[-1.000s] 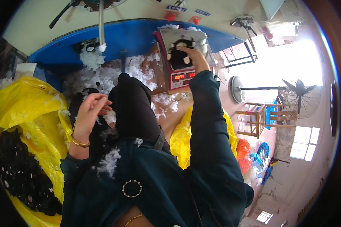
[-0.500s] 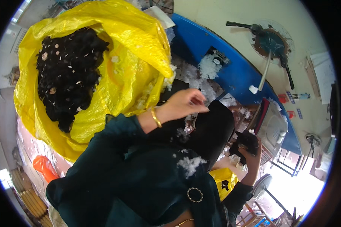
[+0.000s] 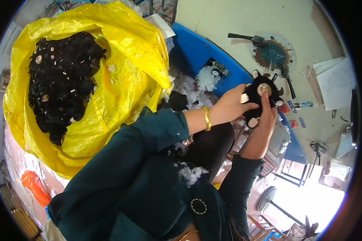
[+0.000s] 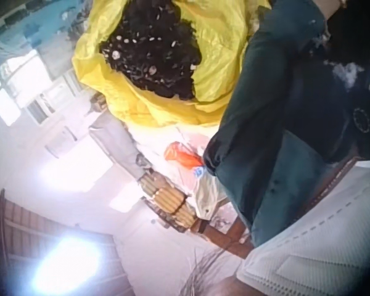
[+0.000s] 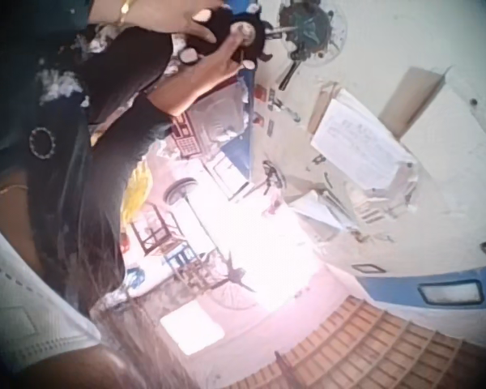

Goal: The person repeatedly stuffs small black plush toys with white cotton-like filling using a hand-operated stuffing machine. After each toy is filled, it is placed on a digital scale, then the person retrieves another toy from a yellow bag and repeats the process.

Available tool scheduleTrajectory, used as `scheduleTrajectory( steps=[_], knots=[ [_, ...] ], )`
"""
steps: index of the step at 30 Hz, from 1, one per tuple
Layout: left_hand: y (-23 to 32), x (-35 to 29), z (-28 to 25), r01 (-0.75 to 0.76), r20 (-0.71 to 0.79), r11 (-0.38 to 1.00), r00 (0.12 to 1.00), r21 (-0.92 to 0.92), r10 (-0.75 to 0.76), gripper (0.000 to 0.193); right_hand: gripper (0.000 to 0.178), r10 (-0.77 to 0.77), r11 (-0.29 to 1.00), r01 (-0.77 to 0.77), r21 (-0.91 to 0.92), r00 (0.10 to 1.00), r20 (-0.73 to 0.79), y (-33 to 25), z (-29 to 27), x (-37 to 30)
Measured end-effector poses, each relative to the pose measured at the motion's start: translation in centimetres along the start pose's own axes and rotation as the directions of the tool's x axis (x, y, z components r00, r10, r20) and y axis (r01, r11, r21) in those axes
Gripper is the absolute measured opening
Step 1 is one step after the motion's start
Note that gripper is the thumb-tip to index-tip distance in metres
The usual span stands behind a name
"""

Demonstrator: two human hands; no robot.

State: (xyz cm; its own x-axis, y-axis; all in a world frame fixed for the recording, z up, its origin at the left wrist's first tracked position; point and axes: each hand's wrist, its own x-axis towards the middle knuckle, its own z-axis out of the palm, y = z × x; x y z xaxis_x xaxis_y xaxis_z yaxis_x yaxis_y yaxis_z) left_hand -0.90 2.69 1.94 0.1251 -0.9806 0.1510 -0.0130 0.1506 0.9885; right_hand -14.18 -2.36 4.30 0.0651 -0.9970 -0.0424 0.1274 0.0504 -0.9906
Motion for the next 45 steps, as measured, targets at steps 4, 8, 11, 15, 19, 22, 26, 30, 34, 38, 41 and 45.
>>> scheduleTrajectory(
  steps=[4,8,11,15,19,22,26,30,34,38,41,45],
  knots=[
    [0.4,-0.8,1.5,-0.246,-0.165,0.969,0.955,0.031,0.248,0.046,0.048,0.232,0.964,-0.238,0.117,0.97,0.068,1.6,-3.7,4.6],
    [-0.5,1.0,2.9,-0.16,-0.143,0.983,0.979,-0.086,0.146,0.044,0.05,0.127,0.974,-0.147,0.174,0.985,0.119,1.0,-3.5,5.3],
    [-0.6,-0.6,2.1,-0.17,-0.123,0.983,0.979,-0.066,0.161,0.049,0.051,0.166,0.974,-0.186,0.128,0.975,0.147,2.6,-4.4,4.7],
    [-0.6,-2.8,0.5,-0.148,-0.087,0.989,0.986,-0.027,0.145,0.056,0.05,0.185,0.979,-0.192,0.065,0.977,0.102,1.5,-2.7,0.5],
    [-1.3,-4.6,-5.6,-0.191,0.281,0.976,0.947,0.107,0.155,0.038,0.048,0.222,0.971,-0.216,-0.1,0.974,0.054,2.0,-7.0,-2.8],
    [-4.7,-5.3,-17.3,-0.129,-0.052,0.78,0.978,0.612,0.202,0.041,0.045,0.1,0.824,0.019,-0.567,0.979,0.177,2.7,-13.1,-7.6],
    [-6.0,-8.4,-35.6,0.295,-0.294,0.032,0.922,0.955,0.251,0.042,0.055,0.603,-0.178,0.047,-0.983,0.794,-0.071,0.7,-25.0,-16.3],
    [-9.6,-11.5,-46.5,0.268,-0.223,-0.38,0.962,0.885,0.16,0.037,0.055,0.653,0.167,-0.162,-0.973,0.757,-0.014,0.4,-24.0,-16.4],
    [-9.4,-10.4,-48.1,0.322,-0.307,-0.292,0.947,0.901,0.097,0.031,0.042,0.437,0.423,0.053,-0.905,0.863,0.255,1.7,-15.7,-13.3],
    [-5.1,-10.7,-44.8,0.201,-0.207,0.055,0.968,0.978,0.144,0.031,0.042,0.476,0.554,0.071,-0.829,0.79,0.386,1.7,-9.4,-10.1],
    [-0.5,-11.5,-39.5,0.223,-0.259,0.609,0.965,0.762,-0.029,0.025,0.036,0.386,0.723,0.136,-0.677,0.734,0.559,3.4,-5.2,-8.0],
    [3.3,-10.3,-26.8,0.124,0.076,0.992,0.989,0.013,-0.125,0.021,0.026,-0.023,0.87,0.391,-0.3,0.64,0.768,4.4,2.5,-5.6]
  ],
)
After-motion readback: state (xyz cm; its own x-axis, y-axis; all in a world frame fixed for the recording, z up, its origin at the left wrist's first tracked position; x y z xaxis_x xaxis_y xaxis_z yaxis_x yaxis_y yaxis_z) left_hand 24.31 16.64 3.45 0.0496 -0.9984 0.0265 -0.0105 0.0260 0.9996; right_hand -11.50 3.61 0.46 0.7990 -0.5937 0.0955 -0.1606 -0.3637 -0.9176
